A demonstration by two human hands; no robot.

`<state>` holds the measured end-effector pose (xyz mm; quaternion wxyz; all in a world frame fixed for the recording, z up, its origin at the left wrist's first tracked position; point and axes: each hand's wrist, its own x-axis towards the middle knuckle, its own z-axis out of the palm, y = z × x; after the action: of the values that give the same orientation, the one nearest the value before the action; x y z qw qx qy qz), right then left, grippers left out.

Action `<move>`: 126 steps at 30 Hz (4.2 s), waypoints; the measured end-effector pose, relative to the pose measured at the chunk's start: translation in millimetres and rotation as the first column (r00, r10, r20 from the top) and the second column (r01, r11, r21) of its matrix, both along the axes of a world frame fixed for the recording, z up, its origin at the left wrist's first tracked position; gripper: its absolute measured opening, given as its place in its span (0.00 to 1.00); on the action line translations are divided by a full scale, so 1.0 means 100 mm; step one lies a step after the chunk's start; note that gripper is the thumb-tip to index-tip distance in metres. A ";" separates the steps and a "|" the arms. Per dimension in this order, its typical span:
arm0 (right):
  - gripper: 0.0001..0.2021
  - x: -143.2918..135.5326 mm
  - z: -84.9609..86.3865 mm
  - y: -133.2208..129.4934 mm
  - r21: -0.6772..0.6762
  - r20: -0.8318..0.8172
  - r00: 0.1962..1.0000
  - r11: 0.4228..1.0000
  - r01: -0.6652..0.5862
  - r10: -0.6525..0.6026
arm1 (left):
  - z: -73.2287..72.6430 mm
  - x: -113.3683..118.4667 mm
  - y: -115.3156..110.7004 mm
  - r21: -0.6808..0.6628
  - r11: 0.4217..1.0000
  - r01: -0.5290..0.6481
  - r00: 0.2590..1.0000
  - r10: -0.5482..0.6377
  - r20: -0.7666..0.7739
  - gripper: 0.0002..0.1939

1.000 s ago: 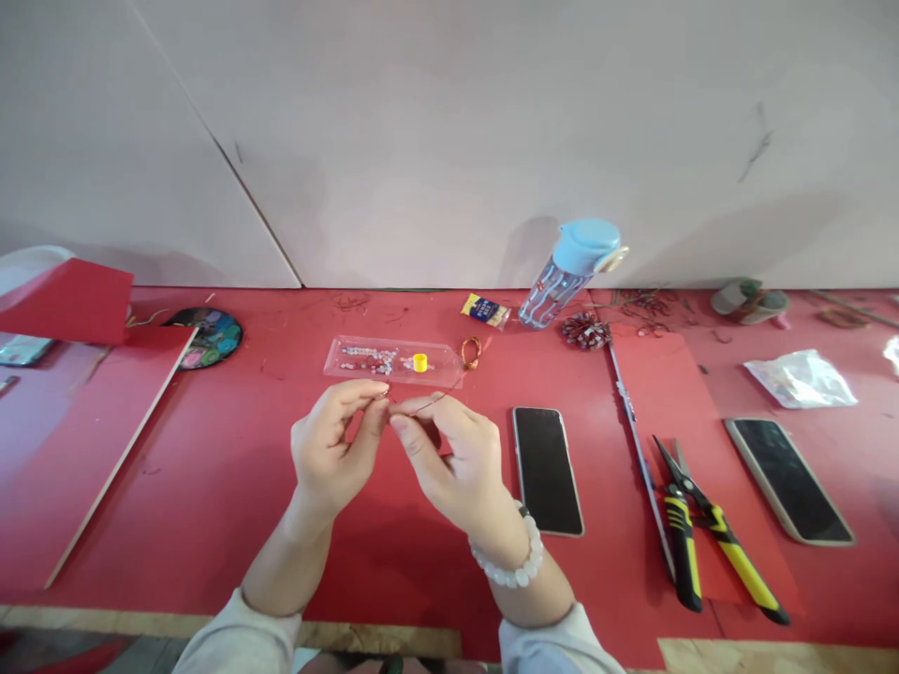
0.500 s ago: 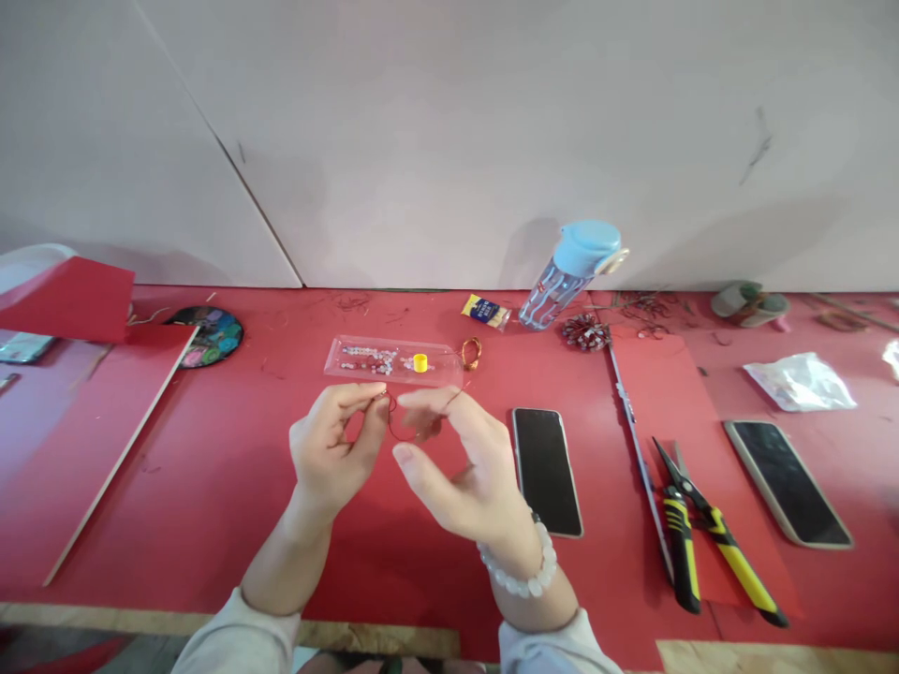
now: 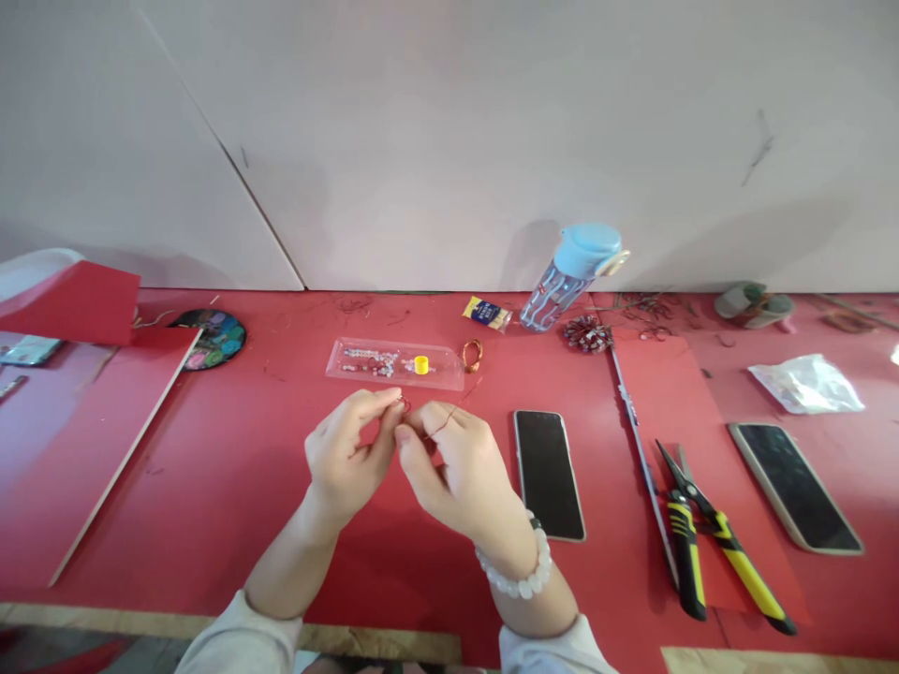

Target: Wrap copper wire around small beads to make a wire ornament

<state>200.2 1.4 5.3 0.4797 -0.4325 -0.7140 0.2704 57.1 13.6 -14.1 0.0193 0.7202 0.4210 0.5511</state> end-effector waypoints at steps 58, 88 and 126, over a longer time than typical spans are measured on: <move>0.09 0.13 -0.13 0.19 -0.255 -0.360 0.933 0.962 -0.103 0.004 | 0.10 -0.11 -0.04 -0.267 0.956 0.124 0.989 -0.098 0.109 0.05; 0.18 0.06 -0.30 0.34 -0.546 0.697 0.600 0.833 0.089 0.392 | 0.01 -0.21 -0.07 0.200 0.924 0.327 0.865 -0.378 0.330 0.10; 0.18 0.29 -0.33 0.39 -0.286 -0.791 0.594 0.770 -0.570 0.146 | 0.07 -0.30 0.03 0.336 0.941 -0.032 0.840 -0.157 0.519 0.04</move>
<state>229.4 40.1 -27.7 0.5217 -0.2384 -0.4360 0.6935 26.6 17.0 -7.6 0.0334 0.5428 0.2756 0.7927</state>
